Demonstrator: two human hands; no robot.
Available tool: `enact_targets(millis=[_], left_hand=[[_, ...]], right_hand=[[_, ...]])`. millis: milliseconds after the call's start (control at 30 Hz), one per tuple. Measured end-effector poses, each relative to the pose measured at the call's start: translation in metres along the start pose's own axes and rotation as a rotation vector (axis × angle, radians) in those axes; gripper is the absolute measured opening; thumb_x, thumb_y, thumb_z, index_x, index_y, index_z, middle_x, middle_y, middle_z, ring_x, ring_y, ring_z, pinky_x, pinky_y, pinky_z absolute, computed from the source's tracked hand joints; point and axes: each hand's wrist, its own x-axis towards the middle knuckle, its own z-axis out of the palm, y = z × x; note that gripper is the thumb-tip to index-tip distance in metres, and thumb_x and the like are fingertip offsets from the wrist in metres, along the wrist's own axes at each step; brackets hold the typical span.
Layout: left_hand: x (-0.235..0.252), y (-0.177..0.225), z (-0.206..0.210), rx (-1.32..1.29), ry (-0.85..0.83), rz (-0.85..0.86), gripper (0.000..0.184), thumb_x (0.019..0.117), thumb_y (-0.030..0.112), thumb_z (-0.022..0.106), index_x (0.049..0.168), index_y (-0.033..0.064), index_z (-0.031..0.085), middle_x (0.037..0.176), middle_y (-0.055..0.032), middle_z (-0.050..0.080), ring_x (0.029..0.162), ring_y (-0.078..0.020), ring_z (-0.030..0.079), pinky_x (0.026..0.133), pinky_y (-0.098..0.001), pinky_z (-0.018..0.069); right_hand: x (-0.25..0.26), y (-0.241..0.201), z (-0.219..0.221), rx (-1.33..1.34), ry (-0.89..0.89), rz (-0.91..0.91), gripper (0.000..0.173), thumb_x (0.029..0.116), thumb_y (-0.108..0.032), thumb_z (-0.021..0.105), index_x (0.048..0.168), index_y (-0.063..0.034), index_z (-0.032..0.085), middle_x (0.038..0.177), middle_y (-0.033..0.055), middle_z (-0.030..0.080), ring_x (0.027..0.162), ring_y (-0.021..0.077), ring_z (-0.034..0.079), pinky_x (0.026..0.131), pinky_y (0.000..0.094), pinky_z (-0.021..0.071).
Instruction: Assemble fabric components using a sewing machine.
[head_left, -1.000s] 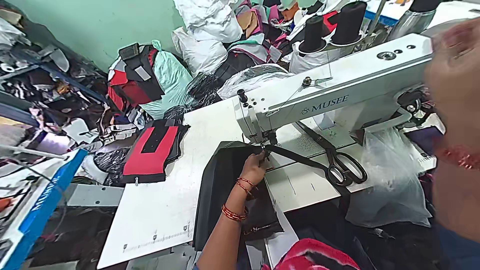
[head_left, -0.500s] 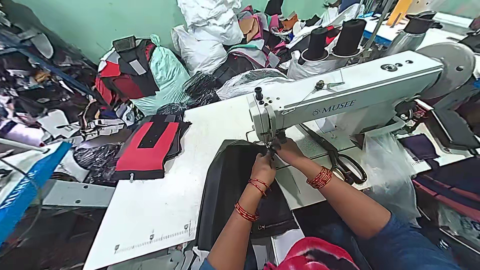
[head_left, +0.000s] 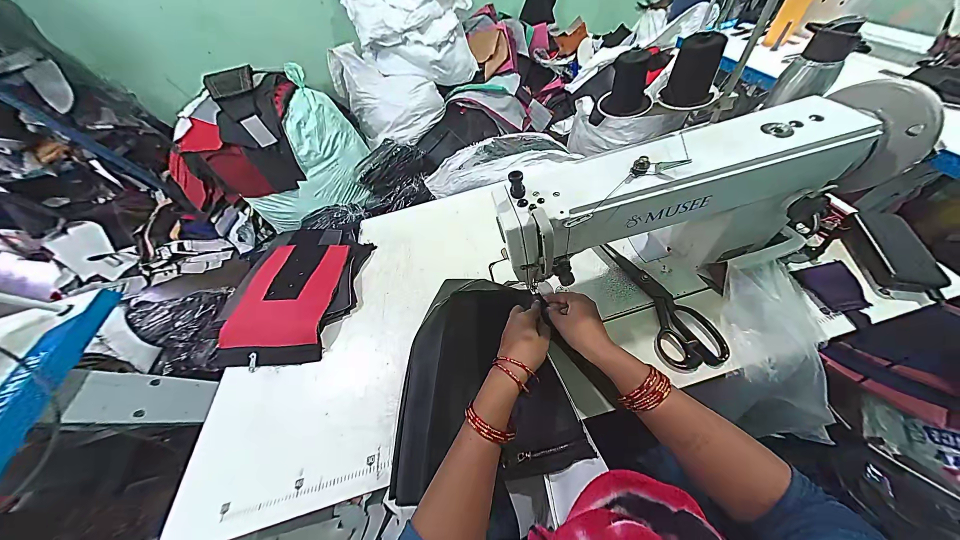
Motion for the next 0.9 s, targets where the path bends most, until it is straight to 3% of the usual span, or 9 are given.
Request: enact_targets(millis=[367, 533, 633, 733, 833, 900], left_hand=[[0.0, 0.017, 0.017, 0.199, 0.008, -0.093, 0.047, 0.1063, 0.015, 0.045, 0.152, 0.0021, 0.046, 0.15, -0.0251, 0.046, 0.13, -0.0357, 0.057, 0.11, -0.0439, 0.0472], [-0.001, 0.024, 0.017, 0.226, -0.012, -0.125, 0.039, 0.1003, 0.006, 0.054, 0.138, -0.0049, 0.057, 0.148, -0.0232, 0.048, 0.131, -0.034, 0.056, 0.11, -0.0421, 0.0468], [-0.002, 0.024, 0.018, 0.231, -0.018, -0.121, 0.037, 0.0982, 0.003, 0.056, 0.134, -0.0055, 0.06, 0.149, -0.0223, 0.047, 0.133, -0.0335, 0.055, 0.111, -0.0417, 0.0464], [-0.003, 0.022, 0.018, 0.227, -0.004, -0.094, 0.032, 0.0994, 0.004, 0.054, 0.129, -0.0045, 0.064, 0.152, -0.0202, 0.047, 0.134, -0.0316, 0.054, 0.112, -0.0414, 0.0455], [-0.002, 0.019, 0.013, 0.198, 0.003, -0.065, 0.031, 0.1013, 0.009, 0.054, 0.127, -0.0052, 0.065, 0.146, -0.0222, 0.052, 0.133, -0.0322, 0.055, 0.112, -0.0425, 0.0448], [-0.003, 0.014, 0.009, 0.134, 0.029, -0.032, 0.034, 0.1038, 0.013, 0.051, 0.13, -0.0042, 0.064, 0.14, -0.0239, 0.057, 0.13, -0.0328, 0.057, 0.112, -0.0432, 0.0443]], right_hand=[[0.003, 0.001, -0.006, -0.092, -0.114, -0.091, 0.035, 0.1029, -0.004, 0.049, 0.134, -0.0011, 0.066, 0.134, 0.0229, 0.063, 0.128, 0.0315, 0.057, 0.112, 0.0428, 0.0418], [0.003, -0.003, -0.011, -0.197, -0.207, -0.151, 0.036, 0.1045, -0.002, 0.046, 0.134, -0.0002, 0.065, 0.132, 0.0256, 0.059, 0.124, 0.0342, 0.058, 0.109, 0.0443, 0.0442], [0.007, -0.008, -0.013, -0.255, -0.284, -0.127, 0.038, 0.1047, -0.001, 0.045, 0.138, -0.0014, 0.063, 0.136, 0.0248, 0.058, 0.128, 0.034, 0.056, 0.112, 0.0448, 0.042], [0.011, -0.005, -0.01, -0.283, -0.335, -0.158, 0.035, 0.1019, 0.001, 0.048, 0.13, -0.001, 0.068, 0.134, 0.0258, 0.059, 0.127, 0.0372, 0.056, 0.11, 0.0502, 0.0432], [0.007, -0.004, -0.011, -0.219, -0.271, -0.165, 0.037, 0.103, -0.001, 0.047, 0.134, -0.0036, 0.067, 0.133, 0.0239, 0.061, 0.127, 0.0346, 0.057, 0.111, 0.0473, 0.0425], [0.001, 0.002, -0.008, -0.119, -0.128, -0.151, 0.036, 0.1038, -0.005, 0.049, 0.136, -0.0026, 0.065, 0.124, 0.022, 0.066, 0.116, 0.0308, 0.062, 0.105, 0.0427, 0.0464]])
